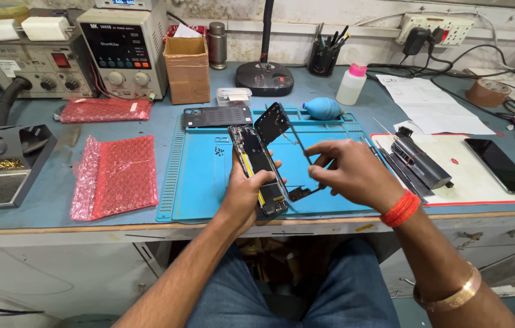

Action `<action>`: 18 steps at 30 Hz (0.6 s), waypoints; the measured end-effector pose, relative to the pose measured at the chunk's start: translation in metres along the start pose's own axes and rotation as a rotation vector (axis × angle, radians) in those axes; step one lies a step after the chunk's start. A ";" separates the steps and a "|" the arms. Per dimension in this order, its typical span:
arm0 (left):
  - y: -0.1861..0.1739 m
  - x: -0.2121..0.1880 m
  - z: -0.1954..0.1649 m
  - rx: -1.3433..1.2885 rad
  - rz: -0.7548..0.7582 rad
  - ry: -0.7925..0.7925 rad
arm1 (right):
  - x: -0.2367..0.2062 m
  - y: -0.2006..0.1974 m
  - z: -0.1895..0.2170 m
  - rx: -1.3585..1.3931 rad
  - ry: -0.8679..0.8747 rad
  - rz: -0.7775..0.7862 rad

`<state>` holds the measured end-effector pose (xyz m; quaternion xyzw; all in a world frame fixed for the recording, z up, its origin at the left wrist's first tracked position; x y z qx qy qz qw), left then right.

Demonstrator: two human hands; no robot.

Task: The person disassembles a smartphone at a repair workbench, prying off the back cover and lifting the battery, then wraps the removed cover in bubble wrap. They then align a replacement display assembly onto the phone body and press it into place, working the edges by hand.

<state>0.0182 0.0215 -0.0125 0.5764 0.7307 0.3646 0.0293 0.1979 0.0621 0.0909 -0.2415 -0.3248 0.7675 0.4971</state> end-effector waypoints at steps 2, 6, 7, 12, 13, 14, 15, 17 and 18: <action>-0.001 0.000 0.000 0.000 -0.008 0.000 | 0.010 -0.004 -0.010 -0.038 0.037 -0.028; -0.005 0.002 0.004 -0.017 -0.018 -0.042 | 0.031 -0.004 -0.029 -0.006 0.060 -0.050; -0.005 0.003 0.005 -0.035 -0.035 -0.026 | 0.036 -0.004 -0.034 0.016 0.062 -0.050; -0.009 0.004 0.010 -0.081 -0.193 -0.040 | 0.065 -0.002 -0.049 0.073 0.058 -0.062; -0.010 0.004 0.011 -0.095 -0.218 -0.047 | 0.071 -0.002 -0.050 0.054 0.063 -0.090; -0.010 0.003 0.012 -0.108 -0.242 -0.052 | 0.078 -0.002 -0.050 0.036 0.066 -0.120; -0.011 0.003 0.013 -0.122 -0.267 -0.056 | 0.085 -0.002 -0.050 0.017 0.068 -0.149; -0.011 0.001 0.015 -0.106 -0.295 -0.046 | 0.100 -0.002 -0.039 0.004 -0.096 -0.255; -0.011 -0.001 0.016 -0.098 -0.309 -0.042 | 0.106 -0.001 -0.033 -0.001 -0.177 -0.307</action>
Point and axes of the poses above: each hand's wrist, its own x-axis towards the middle knuckle, its own y-axis out of the palm, z = x × y, the point moved 4 cm from there along x, towards the middle knuckle, and after that the axes turned 15 degrees about y, right-handed, at the moved point
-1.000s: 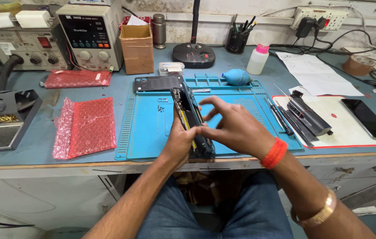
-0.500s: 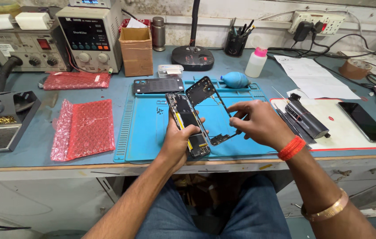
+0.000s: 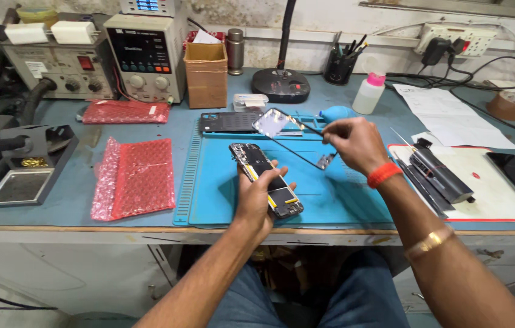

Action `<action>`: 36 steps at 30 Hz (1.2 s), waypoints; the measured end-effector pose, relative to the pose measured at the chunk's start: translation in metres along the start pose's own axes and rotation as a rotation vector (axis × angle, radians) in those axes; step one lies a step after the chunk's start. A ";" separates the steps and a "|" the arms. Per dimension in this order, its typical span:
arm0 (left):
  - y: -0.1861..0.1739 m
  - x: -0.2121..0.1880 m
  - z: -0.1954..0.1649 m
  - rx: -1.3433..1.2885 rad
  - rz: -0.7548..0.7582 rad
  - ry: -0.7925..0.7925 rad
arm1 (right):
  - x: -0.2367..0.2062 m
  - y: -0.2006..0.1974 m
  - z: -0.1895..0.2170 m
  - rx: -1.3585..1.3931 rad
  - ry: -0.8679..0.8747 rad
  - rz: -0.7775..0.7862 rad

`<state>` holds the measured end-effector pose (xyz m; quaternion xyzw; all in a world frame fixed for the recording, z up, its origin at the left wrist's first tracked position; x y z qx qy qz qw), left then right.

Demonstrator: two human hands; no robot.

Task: The person disassembles a smartphone at a repair workbench, prying off the back cover and lifting the battery, then wraps the removed cover in bubble wrap. They then align a replacement display assembly onto the phone body and press it into place, working the edges by hand.

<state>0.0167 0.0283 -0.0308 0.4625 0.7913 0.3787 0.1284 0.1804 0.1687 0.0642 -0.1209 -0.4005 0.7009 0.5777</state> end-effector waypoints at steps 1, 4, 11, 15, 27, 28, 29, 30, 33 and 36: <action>0.000 -0.001 0.001 -0.014 -0.009 -0.001 | 0.008 0.004 0.003 -0.020 -0.009 -0.023; 0.001 -0.002 0.004 -0.042 -0.028 0.001 | 0.032 0.021 0.021 -0.064 -0.048 -0.080; 0.004 -0.005 0.003 -0.057 -0.023 -0.005 | 0.057 0.056 0.074 -0.165 -0.025 -0.088; 0.005 -0.007 0.001 -0.059 -0.005 -0.002 | 0.060 0.068 0.088 -0.268 0.043 -0.026; 0.007 -0.003 0.006 -0.250 0.219 -0.182 | 0.020 0.057 0.044 0.211 0.163 0.195; 0.006 -0.003 0.007 -0.249 0.209 -0.177 | 0.005 0.050 0.039 0.249 0.099 0.211; 0.007 -0.003 0.007 -0.247 0.202 -0.169 | -0.012 0.041 0.035 0.287 0.033 0.225; 0.007 -0.001 0.006 -0.241 0.196 -0.157 | -0.027 0.032 0.028 0.292 0.029 0.223; 0.010 -0.003 0.008 -0.246 0.288 -0.213 | -0.072 0.009 0.010 0.287 0.003 0.165; 0.020 -0.004 0.021 -0.209 0.374 -0.313 | -0.100 0.004 -0.010 0.280 0.113 0.121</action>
Point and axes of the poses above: each hand's wrist, its own x-axis towards the middle knuckle, its own y-axis out of the palm, z = x × y, the point moved 4 cm from there along x, towards the middle knuckle, and after that the axes turned 15 degrees about y, right-handed, at the moved point
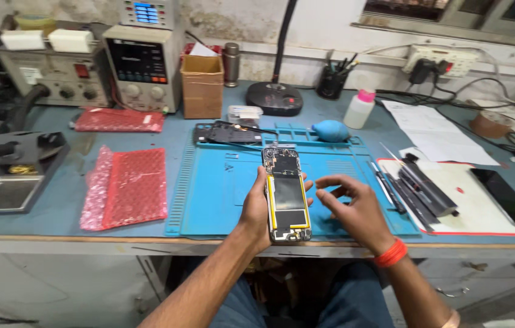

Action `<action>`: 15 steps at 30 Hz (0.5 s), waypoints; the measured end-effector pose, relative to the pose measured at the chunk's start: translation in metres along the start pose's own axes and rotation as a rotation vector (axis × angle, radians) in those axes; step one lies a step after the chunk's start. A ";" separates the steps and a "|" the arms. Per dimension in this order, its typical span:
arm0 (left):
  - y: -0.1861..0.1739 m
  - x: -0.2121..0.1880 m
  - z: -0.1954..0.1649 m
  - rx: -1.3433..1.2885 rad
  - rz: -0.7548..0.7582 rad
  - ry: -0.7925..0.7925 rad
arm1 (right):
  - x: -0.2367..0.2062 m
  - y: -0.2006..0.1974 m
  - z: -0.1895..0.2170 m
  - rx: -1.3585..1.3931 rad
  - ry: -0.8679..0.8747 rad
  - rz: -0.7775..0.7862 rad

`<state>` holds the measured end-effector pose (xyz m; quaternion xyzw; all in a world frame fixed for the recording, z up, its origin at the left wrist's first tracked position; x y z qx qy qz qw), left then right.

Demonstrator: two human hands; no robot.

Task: The person disassembles a smartphone at a repair workbench, prying off the back cover and lifting the battery, then wraps the removed cover in bubble wrap. They then align a replacement display assembly onto the phone body and press it into place, working the edges by hand.

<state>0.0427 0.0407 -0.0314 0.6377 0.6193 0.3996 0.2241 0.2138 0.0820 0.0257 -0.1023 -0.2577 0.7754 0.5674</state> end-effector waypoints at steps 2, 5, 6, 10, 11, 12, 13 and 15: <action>0.005 0.005 0.008 -0.055 0.067 -0.028 | -0.007 0.003 -0.011 0.136 0.045 0.038; 0.004 0.002 0.010 -0.007 0.080 -0.018 | -0.019 0.006 -0.023 0.157 0.024 -0.078; 0.003 0.003 0.008 0.032 0.071 0.002 | -0.022 0.007 -0.024 0.131 -0.003 -0.143; 0.008 -0.001 0.002 -0.030 0.037 0.068 | -0.030 0.013 -0.019 0.049 -0.111 -0.192; 0.009 -0.002 0.001 -0.015 0.042 0.065 | -0.031 0.014 -0.017 0.026 -0.120 -0.202; 0.010 -0.003 0.000 0.000 0.046 0.062 | -0.032 0.014 -0.015 0.003 -0.129 -0.212; 0.011 -0.003 -0.001 0.011 0.045 0.071 | -0.033 0.013 -0.014 0.017 -0.117 -0.206; 0.012 -0.003 -0.002 0.038 0.043 0.094 | -0.033 0.012 -0.014 0.049 -0.098 -0.194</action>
Point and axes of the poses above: each hand's wrist, its own x-axis towards the middle knuckle, its own y-axis out of the palm, z = x × y, the point moved 4 cm from there along x, towards the middle knuckle, and after that the axes turned 15 degrees about y, right-handed, at the moved point
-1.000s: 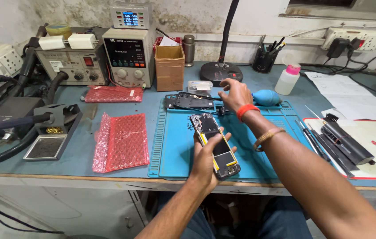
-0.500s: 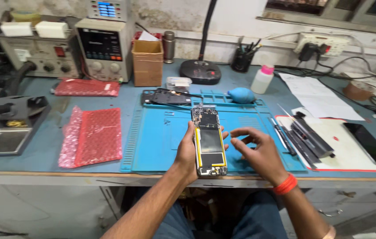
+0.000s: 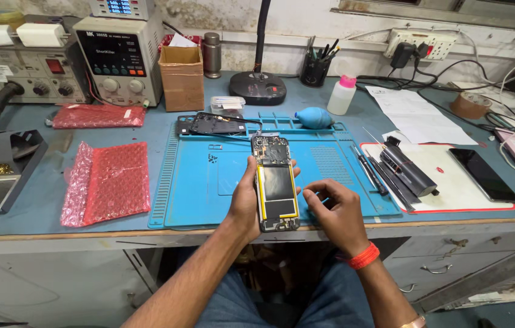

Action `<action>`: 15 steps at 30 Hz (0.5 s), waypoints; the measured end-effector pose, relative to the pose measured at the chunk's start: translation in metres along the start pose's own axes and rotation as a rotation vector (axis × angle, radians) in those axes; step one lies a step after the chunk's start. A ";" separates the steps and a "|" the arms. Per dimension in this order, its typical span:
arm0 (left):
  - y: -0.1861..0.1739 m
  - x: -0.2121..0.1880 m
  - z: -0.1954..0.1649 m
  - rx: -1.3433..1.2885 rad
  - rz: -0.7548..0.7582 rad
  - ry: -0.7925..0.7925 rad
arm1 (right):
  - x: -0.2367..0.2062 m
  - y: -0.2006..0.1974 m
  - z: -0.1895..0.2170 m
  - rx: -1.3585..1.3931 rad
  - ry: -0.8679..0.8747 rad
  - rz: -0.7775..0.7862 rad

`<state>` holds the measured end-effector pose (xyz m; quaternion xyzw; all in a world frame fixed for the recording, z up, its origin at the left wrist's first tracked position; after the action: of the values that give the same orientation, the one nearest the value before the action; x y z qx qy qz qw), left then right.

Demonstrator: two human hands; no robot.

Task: The person disassembles a smartphone at a repair workbench, prying off the back cover and lifting the battery, then wraps the removed cover in bubble wrap. They then align a replacement display assembly onto the phone body and press it into place, working the edges by hand.

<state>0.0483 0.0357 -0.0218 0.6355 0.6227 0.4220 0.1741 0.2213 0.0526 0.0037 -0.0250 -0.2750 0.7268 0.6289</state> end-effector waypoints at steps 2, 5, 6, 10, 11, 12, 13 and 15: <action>-0.001 -0.001 0.001 0.003 -0.028 -0.003 | 0.000 -0.001 -0.002 0.022 0.045 0.010; -0.002 0.000 0.003 0.011 -0.025 0.021 | 0.001 0.000 -0.001 -0.009 -0.004 -0.005; -0.003 0.000 0.003 0.016 -0.017 0.033 | 0.001 0.000 0.000 -0.027 -0.040 -0.015; -0.006 -0.001 0.006 0.027 -0.068 0.004 | 0.000 0.000 0.000 -0.042 -0.048 -0.016; -0.006 -0.001 0.006 0.028 -0.071 0.004 | 0.000 0.001 0.000 -0.037 -0.041 -0.012; -0.006 0.000 0.006 0.029 -0.074 0.004 | 0.001 0.001 0.000 -0.031 -0.035 -0.008; -0.005 0.000 0.006 0.024 -0.060 0.002 | 0.001 0.001 0.000 -0.036 -0.031 -0.006; -0.003 0.000 0.005 0.014 -0.034 0.001 | 0.001 0.001 0.000 -0.044 -0.024 -0.002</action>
<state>0.0501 0.0375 -0.0276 0.6260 0.6364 0.4147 0.1765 0.2198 0.0531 0.0035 -0.0295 -0.2984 0.7201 0.6257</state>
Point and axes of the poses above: each hand's wrist, its own x-axis towards the middle knuckle, its own y-axis out of the palm, z = x × y, the point moved 4 cm from there along x, towards the middle knuckle, and after that the axes turned 15 degrees about y, right-handed, at the moved point
